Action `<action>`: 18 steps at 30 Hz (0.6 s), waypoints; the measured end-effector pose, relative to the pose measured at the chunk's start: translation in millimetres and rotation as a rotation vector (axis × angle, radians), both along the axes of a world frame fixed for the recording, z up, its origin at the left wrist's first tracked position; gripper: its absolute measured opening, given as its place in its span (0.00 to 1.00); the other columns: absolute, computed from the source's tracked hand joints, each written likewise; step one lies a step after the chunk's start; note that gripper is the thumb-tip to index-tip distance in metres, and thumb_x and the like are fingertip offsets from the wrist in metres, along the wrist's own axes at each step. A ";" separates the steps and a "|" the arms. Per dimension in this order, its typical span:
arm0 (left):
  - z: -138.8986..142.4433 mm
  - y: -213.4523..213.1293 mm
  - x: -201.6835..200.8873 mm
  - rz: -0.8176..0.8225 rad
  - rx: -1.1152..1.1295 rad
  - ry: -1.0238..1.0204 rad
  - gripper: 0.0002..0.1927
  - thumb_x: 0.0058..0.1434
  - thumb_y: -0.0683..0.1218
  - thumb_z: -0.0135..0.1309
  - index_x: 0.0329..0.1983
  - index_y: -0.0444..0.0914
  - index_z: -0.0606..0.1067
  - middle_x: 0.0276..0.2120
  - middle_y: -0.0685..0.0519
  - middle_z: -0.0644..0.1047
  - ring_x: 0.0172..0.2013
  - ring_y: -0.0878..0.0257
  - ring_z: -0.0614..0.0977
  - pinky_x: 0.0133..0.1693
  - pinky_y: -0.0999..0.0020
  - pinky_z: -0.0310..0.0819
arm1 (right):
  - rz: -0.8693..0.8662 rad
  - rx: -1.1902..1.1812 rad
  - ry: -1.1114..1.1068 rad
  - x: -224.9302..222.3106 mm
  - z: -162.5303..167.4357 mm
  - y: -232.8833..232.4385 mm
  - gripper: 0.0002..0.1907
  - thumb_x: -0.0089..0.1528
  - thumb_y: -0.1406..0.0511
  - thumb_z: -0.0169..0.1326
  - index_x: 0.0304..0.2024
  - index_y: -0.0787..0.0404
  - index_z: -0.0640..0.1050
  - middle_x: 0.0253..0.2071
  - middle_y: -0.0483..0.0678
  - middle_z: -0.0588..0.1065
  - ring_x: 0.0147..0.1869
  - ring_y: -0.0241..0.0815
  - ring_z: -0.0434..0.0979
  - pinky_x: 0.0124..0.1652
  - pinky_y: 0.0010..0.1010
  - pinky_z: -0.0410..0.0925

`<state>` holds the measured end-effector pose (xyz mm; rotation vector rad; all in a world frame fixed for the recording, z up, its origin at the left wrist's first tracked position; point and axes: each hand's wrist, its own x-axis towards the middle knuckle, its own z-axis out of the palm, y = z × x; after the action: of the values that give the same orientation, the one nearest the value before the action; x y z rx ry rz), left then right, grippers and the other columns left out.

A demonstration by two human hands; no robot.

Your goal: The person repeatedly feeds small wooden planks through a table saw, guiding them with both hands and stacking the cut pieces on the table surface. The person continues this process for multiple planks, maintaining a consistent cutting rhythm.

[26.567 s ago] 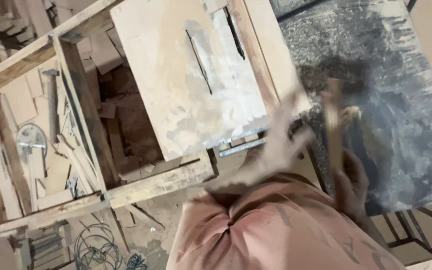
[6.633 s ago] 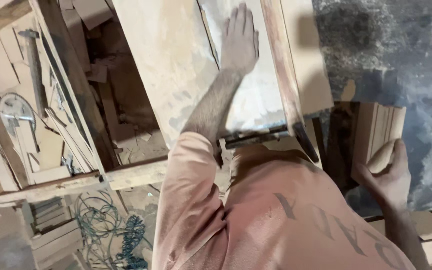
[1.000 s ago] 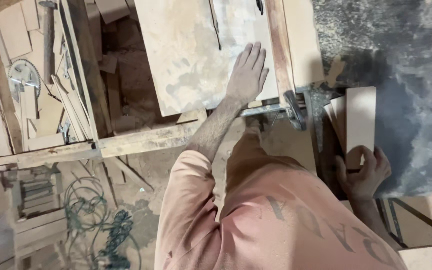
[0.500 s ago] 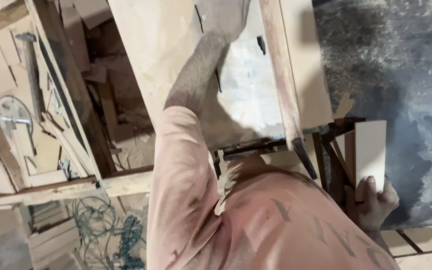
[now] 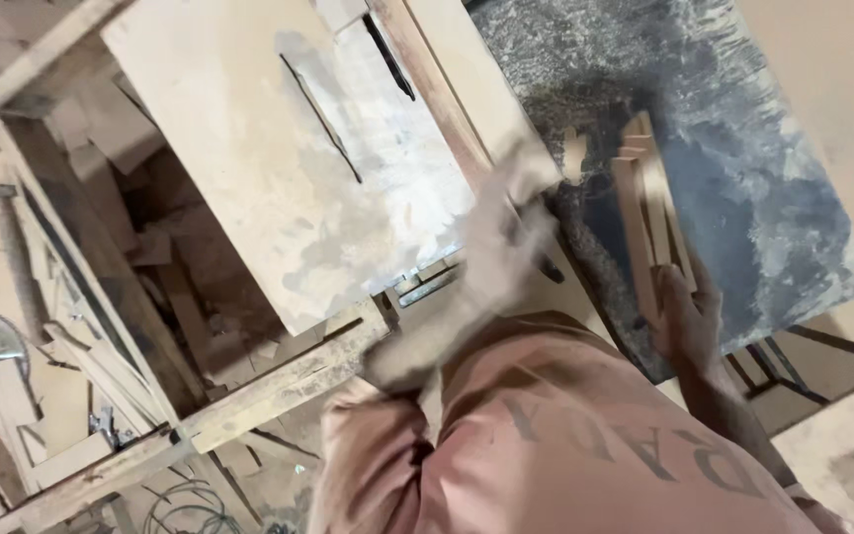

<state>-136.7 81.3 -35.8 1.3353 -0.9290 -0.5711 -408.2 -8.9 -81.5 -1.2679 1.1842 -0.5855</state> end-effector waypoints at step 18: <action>-72.6 39.2 50.4 0.539 0.659 -0.543 0.35 0.63 0.54 0.57 0.69 0.31 0.66 0.65 0.29 0.64 0.64 0.37 0.68 0.65 0.51 0.64 | 0.582 -1.122 0.586 -58.3 -47.4 -23.4 0.28 0.66 0.62 0.66 0.66 0.58 0.75 0.59 0.64 0.71 0.59 0.65 0.70 0.54 0.52 0.64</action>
<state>-86.4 120.5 -108.4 2.3167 -0.7701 -0.0737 -466.5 -32.4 -128.9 -2.7621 0.8207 -0.4344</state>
